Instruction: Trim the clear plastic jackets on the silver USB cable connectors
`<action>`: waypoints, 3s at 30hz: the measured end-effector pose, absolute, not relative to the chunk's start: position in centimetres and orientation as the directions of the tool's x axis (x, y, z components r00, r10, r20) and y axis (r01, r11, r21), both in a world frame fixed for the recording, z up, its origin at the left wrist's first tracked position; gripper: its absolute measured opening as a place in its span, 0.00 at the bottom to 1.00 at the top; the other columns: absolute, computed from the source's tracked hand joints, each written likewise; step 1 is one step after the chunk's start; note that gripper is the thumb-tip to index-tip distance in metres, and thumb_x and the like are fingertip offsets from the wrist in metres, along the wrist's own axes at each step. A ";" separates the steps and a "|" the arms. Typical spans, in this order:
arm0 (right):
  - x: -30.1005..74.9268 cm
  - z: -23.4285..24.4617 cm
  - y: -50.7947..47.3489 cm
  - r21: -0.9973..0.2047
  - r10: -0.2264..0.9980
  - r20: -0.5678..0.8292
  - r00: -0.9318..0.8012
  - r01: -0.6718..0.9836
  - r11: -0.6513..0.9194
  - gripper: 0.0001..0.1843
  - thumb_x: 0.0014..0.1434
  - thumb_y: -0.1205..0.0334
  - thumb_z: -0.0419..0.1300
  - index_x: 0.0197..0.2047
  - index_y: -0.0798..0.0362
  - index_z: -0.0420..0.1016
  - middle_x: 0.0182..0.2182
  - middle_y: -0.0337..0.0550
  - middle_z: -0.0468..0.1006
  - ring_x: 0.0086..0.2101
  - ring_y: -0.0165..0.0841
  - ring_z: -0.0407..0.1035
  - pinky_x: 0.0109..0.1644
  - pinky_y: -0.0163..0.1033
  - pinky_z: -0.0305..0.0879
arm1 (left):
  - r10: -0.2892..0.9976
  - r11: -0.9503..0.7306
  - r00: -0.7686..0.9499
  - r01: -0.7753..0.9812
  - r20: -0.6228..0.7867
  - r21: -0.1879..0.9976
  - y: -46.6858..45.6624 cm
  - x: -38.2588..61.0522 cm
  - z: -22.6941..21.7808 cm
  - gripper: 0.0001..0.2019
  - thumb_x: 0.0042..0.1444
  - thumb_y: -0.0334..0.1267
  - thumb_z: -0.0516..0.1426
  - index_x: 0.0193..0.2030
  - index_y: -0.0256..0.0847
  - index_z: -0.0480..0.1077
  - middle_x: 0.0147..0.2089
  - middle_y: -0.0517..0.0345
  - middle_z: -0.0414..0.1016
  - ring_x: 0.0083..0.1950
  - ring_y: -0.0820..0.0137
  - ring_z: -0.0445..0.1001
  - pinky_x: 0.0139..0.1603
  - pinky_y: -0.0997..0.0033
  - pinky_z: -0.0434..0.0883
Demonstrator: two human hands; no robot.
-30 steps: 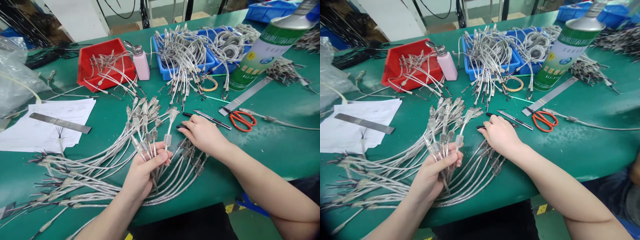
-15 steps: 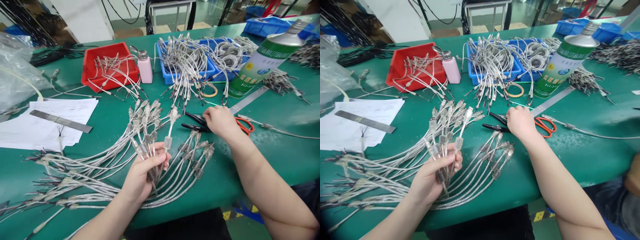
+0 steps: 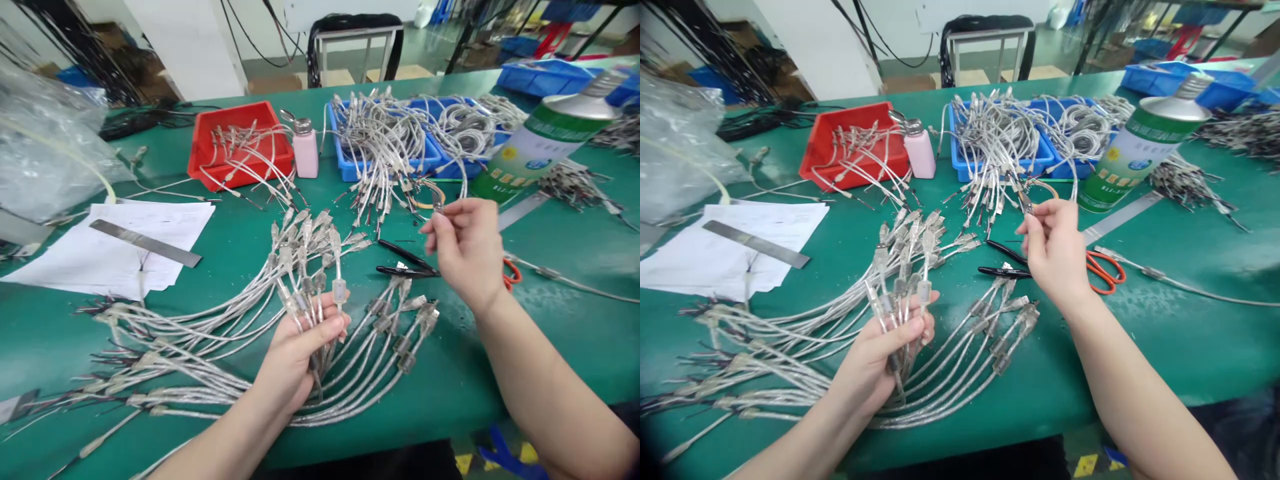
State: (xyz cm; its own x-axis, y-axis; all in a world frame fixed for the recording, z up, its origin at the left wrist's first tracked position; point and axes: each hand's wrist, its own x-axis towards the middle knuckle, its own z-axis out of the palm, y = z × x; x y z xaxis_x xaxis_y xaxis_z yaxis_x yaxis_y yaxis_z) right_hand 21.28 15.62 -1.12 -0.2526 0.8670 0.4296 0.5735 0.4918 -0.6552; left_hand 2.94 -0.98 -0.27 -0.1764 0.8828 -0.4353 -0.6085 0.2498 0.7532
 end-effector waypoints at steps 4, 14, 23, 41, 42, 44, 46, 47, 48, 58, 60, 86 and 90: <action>20.2 0.1 11.4 -0.593 0.724 0.515 -0.459 0.419 0.688 0.13 0.64 0.66 0.50 0.52 0.52 0.61 0.31 0.42 0.72 0.27 0.30 0.67 0.30 0.37 0.63 | 0.889 0.247 -0.166 -0.610 -0.426 0.753 -1.2 3.0 -0.5 0.17 0.47 0.33 0.65 0.45 0.35 0.73 0.28 0.59 0.72 0.31 0.76 0.68 0.36 0.77 0.63; 18.4 -1.1 7.5 -0.460 0.454 0.457 -0.765 0.234 0.856 0.10 0.63 0.69 0.52 0.48 0.57 0.67 0.34 0.47 0.73 0.34 0.35 0.64 0.37 0.41 0.61 | 0.873 0.193 -0.220 -0.664 -0.435 0.723 -0.9 2.8 -0.3 0.18 0.44 0.33 0.66 0.44 0.37 0.73 0.26 0.61 0.72 0.30 0.73 0.68 0.38 0.73 0.63; 18.2 -1.6 7.2 -0.440 0.458 0.430 -0.778 0.262 0.859 0.09 0.64 0.68 0.51 0.46 0.58 0.68 0.31 0.46 0.71 0.31 0.34 0.61 0.35 0.40 0.59 | 0.892 0.190 -0.182 -0.679 -0.413 0.709 -1.0 2.8 -0.4 0.16 0.45 0.33 0.66 0.43 0.36 0.74 0.27 0.59 0.73 0.31 0.73 0.70 0.38 0.73 0.65; 18.1 -0.9 7.2 -0.208 0.390 0.503 -0.771 0.329 0.921 0.08 0.63 0.68 0.53 0.44 0.60 0.69 0.27 0.46 0.71 0.28 0.34 0.61 0.31 0.40 0.59 | 0.867 0.224 -0.194 -0.671 -0.459 0.707 -0.9 2.9 -0.8 0.17 0.41 0.31 0.68 0.40 0.40 0.75 0.23 0.65 0.69 0.26 0.78 0.65 0.33 0.76 0.62; 18.0 -0.9 7.2 -0.203 0.389 0.506 -0.770 0.332 0.921 0.07 0.63 0.68 0.54 0.44 0.60 0.69 0.27 0.46 0.71 0.28 0.34 0.61 0.31 0.40 0.59 | 0.866 0.229 -0.191 -0.671 -0.462 0.705 -0.9 2.9 -0.7 0.17 0.40 0.31 0.68 0.40 0.40 0.75 0.23 0.65 0.69 0.26 0.78 0.65 0.33 0.76 0.62; 17.9 -0.9 7.1 -0.191 0.388 0.522 -0.760 0.339 0.921 0.07 0.62 0.68 0.55 0.44 0.59 0.69 0.27 0.46 0.72 0.28 0.34 0.61 0.31 0.40 0.59 | 0.867 0.228 -0.191 -0.669 -0.461 0.707 -0.9 2.9 -0.7 0.16 0.41 0.31 0.68 0.39 0.41 0.75 0.23 0.66 0.69 0.25 0.79 0.65 0.32 0.76 0.62; 17.9 -0.9 7.0 -0.198 0.398 0.527 -0.751 0.348 0.917 0.06 0.62 0.68 0.55 0.43 0.59 0.69 0.28 0.46 0.72 0.29 0.35 0.62 0.31 0.40 0.59 | 0.868 0.229 -0.195 -0.659 -0.456 0.717 -1.0 2.9 -0.7 0.15 0.41 0.31 0.67 0.39 0.41 0.75 0.23 0.66 0.69 0.25 0.78 0.65 0.32 0.76 0.62; 17.9 -0.9 7.0 -0.207 0.407 0.527 -0.746 0.352 0.913 0.05 0.62 0.68 0.56 0.42 0.58 0.69 0.28 0.46 0.73 0.29 0.34 0.62 0.31 0.40 0.59 | 0.868 0.231 -0.196 -0.654 -0.456 0.721 -1.0 2.9 -0.7 0.15 0.41 0.31 0.67 0.39 0.41 0.75 0.23 0.66 0.69 0.26 0.78 0.65 0.32 0.76 0.62; 17.9 -0.9 6.9 -0.216 0.416 0.527 -0.741 0.356 0.909 0.05 0.62 0.68 0.56 0.42 0.58 0.68 0.29 0.46 0.73 0.29 0.34 0.63 0.31 0.40 0.59 | 0.867 0.231 -0.199 -0.651 -0.456 0.723 -1.0 2.9 -0.6 0.15 0.41 0.31 0.67 0.39 0.41 0.75 0.23 0.66 0.70 0.26 0.78 0.65 0.32 0.76 0.62; 18.2 -1.2 6.9 -0.225 0.438 0.555 -0.708 0.379 0.898 0.08 0.58 0.69 0.60 0.43 0.58 0.69 0.29 0.45 0.74 0.29 0.33 0.64 0.32 0.39 0.60 | 0.877 0.221 -0.168 -0.691 -0.450 0.688 -1.0 2.9 -0.6 0.13 0.43 0.30 0.67 0.37 0.43 0.76 0.24 0.65 0.71 0.27 0.79 0.69 0.34 0.78 0.64; 18.2 -1.3 7.0 -0.284 0.438 0.545 -0.715 0.334 0.899 0.07 0.60 0.68 0.58 0.43 0.58 0.70 0.29 0.44 0.73 0.29 0.32 0.64 0.32 0.38 0.61 | 0.877 0.212 -0.172 -0.700 -0.449 0.682 -1.0 3.0 -0.7 0.13 0.42 0.30 0.67 0.37 0.43 0.76 0.24 0.65 0.71 0.28 0.79 0.70 0.34 0.78 0.64; 18.7 -0.8 7.3 -0.448 0.534 0.539 -0.652 0.316 0.837 0.05 0.63 0.67 0.53 0.43 0.54 0.67 0.30 0.42 0.73 0.29 0.29 0.67 0.31 0.34 0.62 | 0.894 0.229 -0.116 -0.713 -0.433 0.663 -0.9 2.9 -0.4 0.14 0.45 0.30 0.65 0.41 0.35 0.74 0.25 0.58 0.76 0.29 0.76 0.73 0.34 0.78 0.66; 18.4 -1.1 7.2 -0.476 0.502 0.491 -0.712 0.263 0.839 0.04 0.64 0.67 0.52 0.42 0.55 0.67 0.27 0.41 0.71 0.27 0.29 0.65 0.31 0.34 0.61 | 0.923 0.203 -0.085 -0.724 -0.376 0.660 -0.9 2.8 -0.5 0.10 0.50 0.30 0.62 0.41 0.36 0.73 0.25 0.57 0.77 0.30 0.75 0.74 0.37 0.77 0.67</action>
State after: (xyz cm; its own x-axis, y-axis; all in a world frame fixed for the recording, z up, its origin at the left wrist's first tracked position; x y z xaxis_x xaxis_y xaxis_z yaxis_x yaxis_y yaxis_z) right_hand 18.38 7.21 -1.11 -0.7122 0.5017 0.4909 0.2626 0.8390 -0.4765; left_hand 2.79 -0.93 -0.45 -0.0846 0.9226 -0.3764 -0.7236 0.2028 0.6598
